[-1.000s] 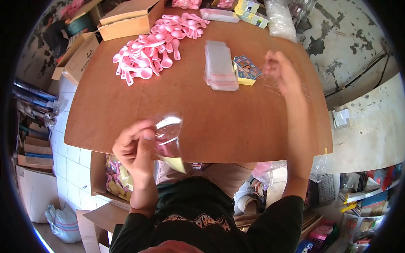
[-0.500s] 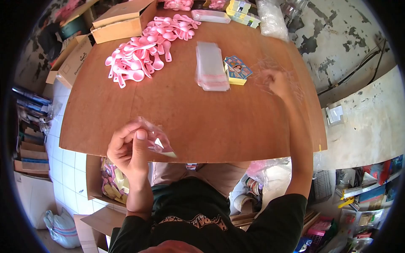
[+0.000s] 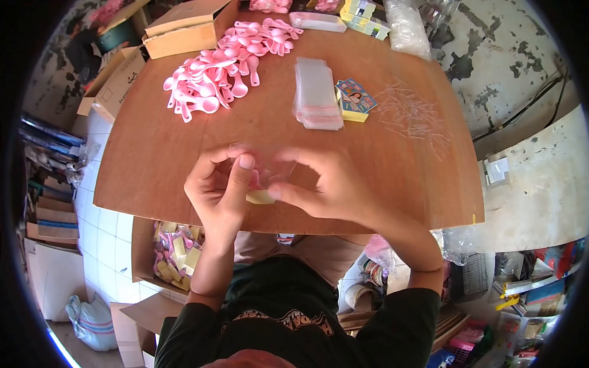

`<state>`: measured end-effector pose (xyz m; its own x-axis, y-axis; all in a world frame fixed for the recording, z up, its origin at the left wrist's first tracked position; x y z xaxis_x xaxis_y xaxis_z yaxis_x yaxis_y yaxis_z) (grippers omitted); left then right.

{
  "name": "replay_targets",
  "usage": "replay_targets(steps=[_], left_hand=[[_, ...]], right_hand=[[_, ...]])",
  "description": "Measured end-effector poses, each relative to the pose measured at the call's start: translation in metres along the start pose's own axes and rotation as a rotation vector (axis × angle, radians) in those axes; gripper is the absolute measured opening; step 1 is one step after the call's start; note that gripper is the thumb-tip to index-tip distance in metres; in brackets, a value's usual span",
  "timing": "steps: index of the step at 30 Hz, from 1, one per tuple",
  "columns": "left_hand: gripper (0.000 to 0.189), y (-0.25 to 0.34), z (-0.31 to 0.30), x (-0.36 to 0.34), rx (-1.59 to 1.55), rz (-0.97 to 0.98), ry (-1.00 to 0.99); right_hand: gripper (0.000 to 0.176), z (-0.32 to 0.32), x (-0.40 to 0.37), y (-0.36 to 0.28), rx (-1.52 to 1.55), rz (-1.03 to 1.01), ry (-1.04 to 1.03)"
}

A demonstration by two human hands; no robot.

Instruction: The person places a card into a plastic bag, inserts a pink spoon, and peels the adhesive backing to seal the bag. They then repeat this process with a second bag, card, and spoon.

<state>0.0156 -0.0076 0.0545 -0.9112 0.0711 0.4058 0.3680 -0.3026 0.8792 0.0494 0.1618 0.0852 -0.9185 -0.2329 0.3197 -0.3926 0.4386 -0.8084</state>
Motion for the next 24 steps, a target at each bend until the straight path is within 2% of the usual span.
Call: replay_targets(steps=[1,3,5,6,8,9,13,24], left_hand=[[0.014,-0.003,-0.002,0.0,-0.021,0.017,-0.023],[0.018,-0.003,-0.004,0.003,-0.036,0.036,-0.045],[0.03,-0.001,-0.004,0.008,-0.518,-0.076,-0.167],[0.03,-0.004,-0.008,0.008,-0.513,-0.072,-0.163],[0.038,-0.022,-0.015,0.007,-0.391,-0.076,-0.372],[0.032,-0.025,-0.017,0.005,-0.321,-0.097,-0.383],[0.019,-0.03,-0.012,0.002,-0.24,-0.148,-0.275],[0.018,-0.035,-0.011,0.004,-0.183,-0.229,-0.216]], right_hand=[[0.024,0.009,0.003,0.003,0.114,-0.047,0.046],[0.02,0.012,0.004,0.001,0.132,-0.063,0.069],[0.016,0.013,0.006,-0.003,0.15,-0.079,0.09],[0.015,0.011,0.007,-0.006,0.15,-0.046,0.109],[0.015,0.01,0.008,-0.006,0.149,-0.017,0.117],[0.015,0.01,0.007,-0.002,0.194,0.018,0.119],[0.017,0.009,0.003,0.006,0.263,0.16,0.131],[0.021,0.012,-0.001,0.017,0.438,0.162,0.179]])
Point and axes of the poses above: each hand's wrist, its own x-axis towards the middle knuckle, its own z-axis out of the palm, y = z × x, the point moved 1 cm from there along x, towards the middle knuckle, and after that the axes turned 6 degrees about x, right-handed, at the moved point
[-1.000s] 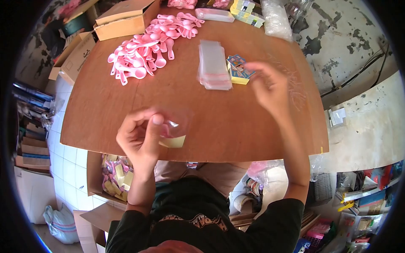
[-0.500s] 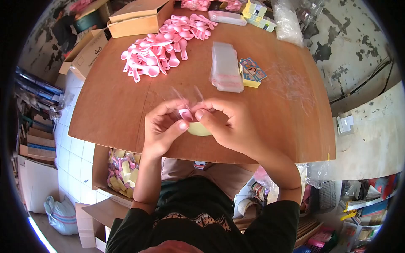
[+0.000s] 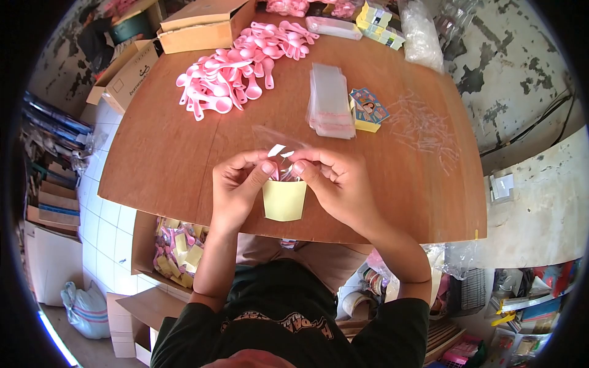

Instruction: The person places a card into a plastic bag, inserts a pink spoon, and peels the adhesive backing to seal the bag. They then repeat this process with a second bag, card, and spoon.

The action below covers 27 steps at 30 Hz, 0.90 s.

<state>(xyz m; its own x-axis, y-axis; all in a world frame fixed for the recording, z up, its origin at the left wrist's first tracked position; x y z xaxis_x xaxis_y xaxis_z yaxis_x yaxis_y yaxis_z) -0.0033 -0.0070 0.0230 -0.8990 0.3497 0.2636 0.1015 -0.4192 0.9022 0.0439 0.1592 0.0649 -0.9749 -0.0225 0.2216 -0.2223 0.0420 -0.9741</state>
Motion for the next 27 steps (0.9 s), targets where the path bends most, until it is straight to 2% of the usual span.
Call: replay_targets(steps=[7,14,17,22,27], left_hand=[[0.017,-0.003,0.0,0.001,0.0,0.011,0.033],[0.016,-0.003,-0.004,0.0,0.02,0.016,0.021],[0.016,-0.002,-0.007,-0.001,-0.015,0.004,0.004],[0.017,-0.005,-0.013,-0.001,-0.069,0.09,-0.066],[0.018,-0.005,-0.016,-0.003,-0.122,0.045,-0.086]], right_hand=[[0.022,0.001,-0.001,0.003,0.027,-0.053,0.052],[0.019,-0.005,-0.001,0.0,0.057,-0.025,0.084],[0.017,-0.009,-0.001,-0.001,0.06,-0.004,0.046],[0.018,-0.016,0.003,-0.004,-0.063,-0.174,-0.173],[0.022,-0.014,0.001,-0.005,-0.051,-0.179,-0.17]])
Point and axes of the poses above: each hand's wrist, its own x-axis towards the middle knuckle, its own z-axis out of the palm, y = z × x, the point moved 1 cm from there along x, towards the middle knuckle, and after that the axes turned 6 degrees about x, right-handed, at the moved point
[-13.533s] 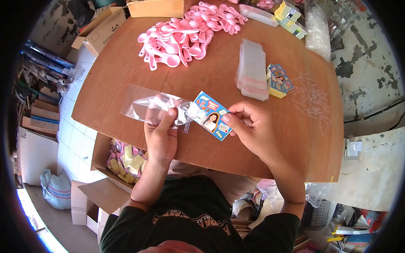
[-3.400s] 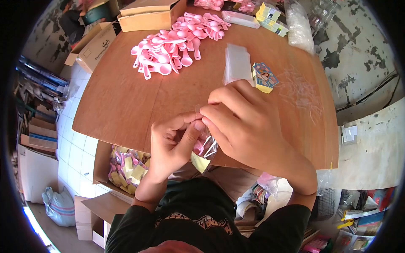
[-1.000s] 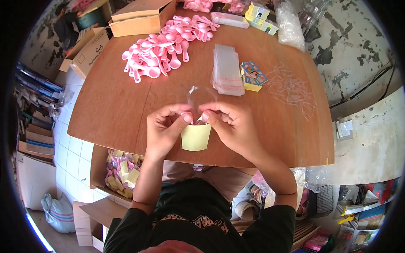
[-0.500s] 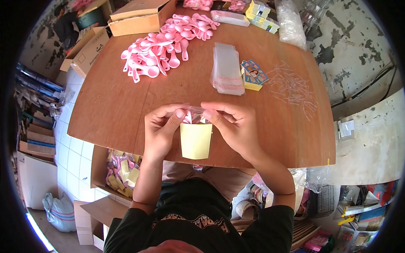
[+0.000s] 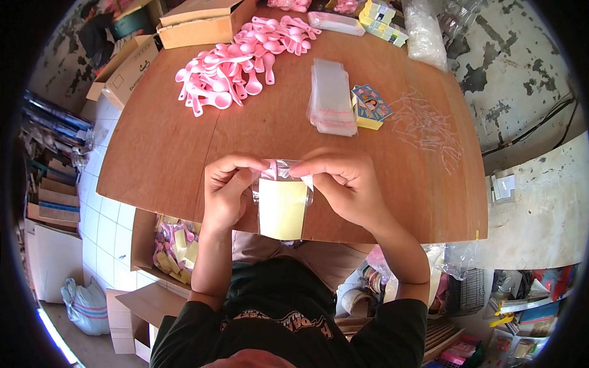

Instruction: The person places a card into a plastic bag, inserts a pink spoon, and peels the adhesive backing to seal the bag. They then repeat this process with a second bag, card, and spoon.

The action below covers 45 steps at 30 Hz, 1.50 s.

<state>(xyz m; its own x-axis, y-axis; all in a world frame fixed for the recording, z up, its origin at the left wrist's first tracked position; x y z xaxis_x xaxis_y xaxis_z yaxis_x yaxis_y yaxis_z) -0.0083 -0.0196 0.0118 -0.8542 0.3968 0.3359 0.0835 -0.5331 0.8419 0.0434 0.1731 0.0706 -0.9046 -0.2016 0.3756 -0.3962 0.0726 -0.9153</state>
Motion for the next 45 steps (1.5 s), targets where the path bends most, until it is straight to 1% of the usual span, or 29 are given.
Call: replay_targets(steps=[5,7,11,13,14,16,17,19,20,21,22,23,25,27,29,30,31,32,33,34,35,37,38,39,41,42,44,45], left_hand=[[0.017,0.001,-0.002,-0.001,0.02,0.004,-0.006],[0.018,0.002,-0.001,-0.001,0.03,0.019,0.007],[0.018,0.005,-0.003,-0.001,-0.002,0.004,-0.002],[0.014,0.009,-0.003,-0.001,-0.228,-0.089,-0.059],[0.014,0.006,-0.004,-0.002,-0.228,-0.09,-0.058],[0.017,0.001,-0.004,-0.004,0.092,0.099,-0.063],[0.017,0.002,-0.004,-0.005,0.092,0.096,-0.062],[0.027,0.012,-0.001,-0.008,0.058,-0.03,-0.076],[0.034,0.018,-0.003,-0.012,0.065,-0.044,-0.107],[0.036,0.026,-0.006,-0.02,0.102,-0.06,-0.108],[0.036,0.034,-0.016,-0.031,0.225,-0.082,-0.133],[0.036,0.043,-0.029,-0.042,0.348,-0.107,-0.16],[0.035,0.067,-0.045,-0.059,0.558,-0.039,-0.359],[0.032,0.076,-0.066,-0.077,0.703,-0.152,-0.628],[0.027,0.077,-0.085,-0.1,0.972,-0.442,-0.738],[0.032,0.072,-0.098,-0.114,1.172,-0.646,-0.689],[0.032,0.066,-0.106,-0.127,1.178,-0.648,-0.699],[0.036,0.06,-0.114,-0.138,1.36,-0.559,-0.603],[0.041,0.054,-0.121,-0.149,1.535,-0.462,-0.497],[0.05,0.052,-0.124,-0.155,1.499,-0.581,-0.502],[0.05,0.05,-0.124,-0.154,1.504,-0.574,-0.502],[0.049,0.048,-0.102,-0.143,1.06,-0.938,-0.426],[0.047,0.047,-0.096,-0.14,0.957,-0.839,-0.478],[0.047,0.045,-0.087,-0.134,0.954,-0.836,-0.47],[0.043,0.043,-0.066,-0.118,0.799,-0.681,-0.661],[0.043,0.039,-0.059,-0.112,0.797,-0.676,-0.652],[0.039,0.033,-0.045,-0.099,0.685,-0.44,-0.837],[0.039,0.032,-0.039,-0.09,0.685,-0.435,-0.834]], right_hand=[[0.023,0.002,0.001,-0.004,-0.06,-0.02,-0.009],[0.022,0.002,0.002,-0.006,-0.185,-0.064,-0.035],[0.023,0.003,0.001,-0.008,-0.223,-0.052,-0.037],[0.018,0.006,0.002,-0.006,-0.165,-0.119,-0.005],[0.018,0.007,0.001,-0.005,-0.164,-0.117,-0.006],[0.021,0.009,-0.001,-0.002,-0.2,-0.094,-0.031],[0.021,0.012,-0.001,-0.002,-0.198,-0.091,-0.03],[0.027,0.016,-0.001,-0.005,-0.273,-0.118,-0.007],[0.027,0.017,-0.001,-0.007,-0.272,-0.118,-0.007],[0.028,0.017,-0.001,-0.01,-0.247,-0.124,-0.051],[0.029,0.016,-0.002,-0.01,-0.22,-0.13,-0.092],[0.029,0.014,-0.003,-0.009,-0.218,-0.127,-0.087],[0.03,0.005,-0.007,-0.005,-0.278,0.016,-0.019],[0.034,-0.008,-0.001,-0.001,-0.474,0.093,0.032],[0.039,-0.031,0.015,0.013,-0.817,-0.071,0.046],[0.039,-0.042,0.02,0.024,-0.813,-0.069,0.059],[0.039,-0.052,0.024,0.036,-1.06,-0.11,0.046],[0.041,-0.06,0.026,0.047,-1.308,-0.153,0.028],[0.041,-0.066,0.027,0.056,-1.309,-0.155,0.034],[0.043,-0.07,0.029,0.066,-1.388,-0.126,-0.002],[0.047,-0.073,0.031,0.074,-1.467,-0.095,-0.038],[0.05,-0.073,0.032,0.087,-1.475,-0.078,-0.042],[0.054,-0.072,0.033,0.091,-1.481,-0.06,-0.052],[0.054,-0.071,0.033,0.092,-1.482,-0.068,-0.058],[0.057,-0.067,0.034,0.092,-1.531,-0.067,-0.055],[0.057,-0.066,0.034,0.093,-1.533,-0.076,-0.061],[0.057,-0.067,0.033,0.092,-1.541,-0.102,0.01],[0.057,-0.066,0.032,0.088,-1.544,-0.106,0.008]])
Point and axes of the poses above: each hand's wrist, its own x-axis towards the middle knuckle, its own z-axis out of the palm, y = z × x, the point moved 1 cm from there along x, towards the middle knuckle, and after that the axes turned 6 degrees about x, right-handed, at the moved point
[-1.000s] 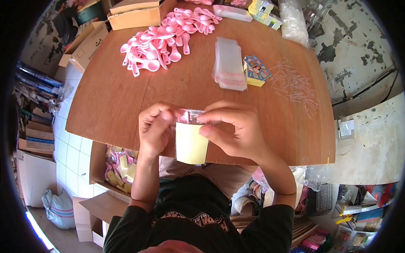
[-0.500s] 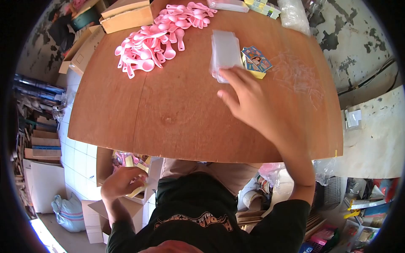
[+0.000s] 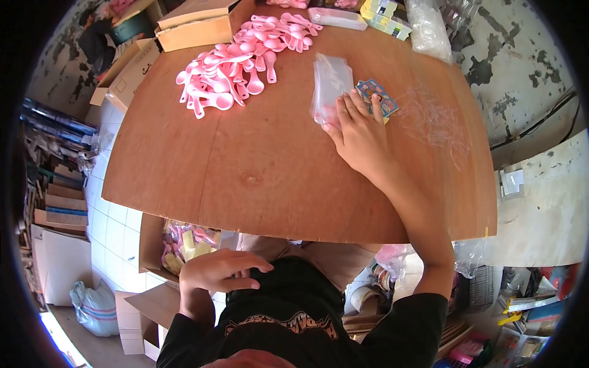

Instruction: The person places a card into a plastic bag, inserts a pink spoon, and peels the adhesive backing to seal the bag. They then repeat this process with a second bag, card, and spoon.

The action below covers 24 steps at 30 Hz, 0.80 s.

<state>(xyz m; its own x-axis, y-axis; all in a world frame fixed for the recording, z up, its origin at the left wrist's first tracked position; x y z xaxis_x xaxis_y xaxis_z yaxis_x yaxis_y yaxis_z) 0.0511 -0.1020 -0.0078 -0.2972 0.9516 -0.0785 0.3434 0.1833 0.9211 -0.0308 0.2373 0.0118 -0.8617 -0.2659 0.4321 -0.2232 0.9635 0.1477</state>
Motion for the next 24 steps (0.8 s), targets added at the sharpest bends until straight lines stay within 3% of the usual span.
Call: replay_targets(steps=[2,3,6,7,9,12,18,20,22,24], left_hand=[[0.038,0.012,-0.005,0.014,-0.064,0.19,0.052],[0.039,0.014,-0.003,0.021,-0.209,0.238,0.178],[0.055,0.017,-0.003,0.042,-0.64,0.24,0.395],[0.055,0.019,-0.003,0.053,-0.645,0.241,0.4],[0.067,0.018,-0.006,0.071,-0.86,0.254,0.615],[0.078,0.006,-0.007,0.091,-0.931,0.223,0.695],[0.045,0.006,-0.019,0.091,-1.109,0.114,0.641],[0.035,0.001,-0.018,0.092,-1.176,0.17,0.756],[0.029,0.0,-0.019,0.089,-1.254,0.168,0.831],[0.025,-0.002,-0.024,0.084,-1.297,0.331,0.917]], right_hand=[[0.056,-0.015,-0.002,-0.007,-0.007,0.016,0.02],[0.056,-0.026,-0.005,-0.014,-0.009,0.01,0.018],[0.057,-0.062,-0.012,-0.044,0.059,-0.048,-0.015],[0.059,-0.073,-0.016,-0.056,0.097,-0.09,-0.054],[0.06,-0.088,-0.026,-0.077,0.134,-0.137,-0.1],[0.062,-0.097,-0.043,-0.102,0.13,-0.321,-0.162],[0.059,-0.088,-0.059,-0.115,0.06,-0.533,-0.146],[0.055,-0.089,-0.054,-0.11,0.277,-0.568,-0.058],[0.046,-0.094,-0.044,-0.093,0.407,-0.547,0.026],[0.041,-0.094,-0.024,-0.064,0.293,-0.28,0.085]])
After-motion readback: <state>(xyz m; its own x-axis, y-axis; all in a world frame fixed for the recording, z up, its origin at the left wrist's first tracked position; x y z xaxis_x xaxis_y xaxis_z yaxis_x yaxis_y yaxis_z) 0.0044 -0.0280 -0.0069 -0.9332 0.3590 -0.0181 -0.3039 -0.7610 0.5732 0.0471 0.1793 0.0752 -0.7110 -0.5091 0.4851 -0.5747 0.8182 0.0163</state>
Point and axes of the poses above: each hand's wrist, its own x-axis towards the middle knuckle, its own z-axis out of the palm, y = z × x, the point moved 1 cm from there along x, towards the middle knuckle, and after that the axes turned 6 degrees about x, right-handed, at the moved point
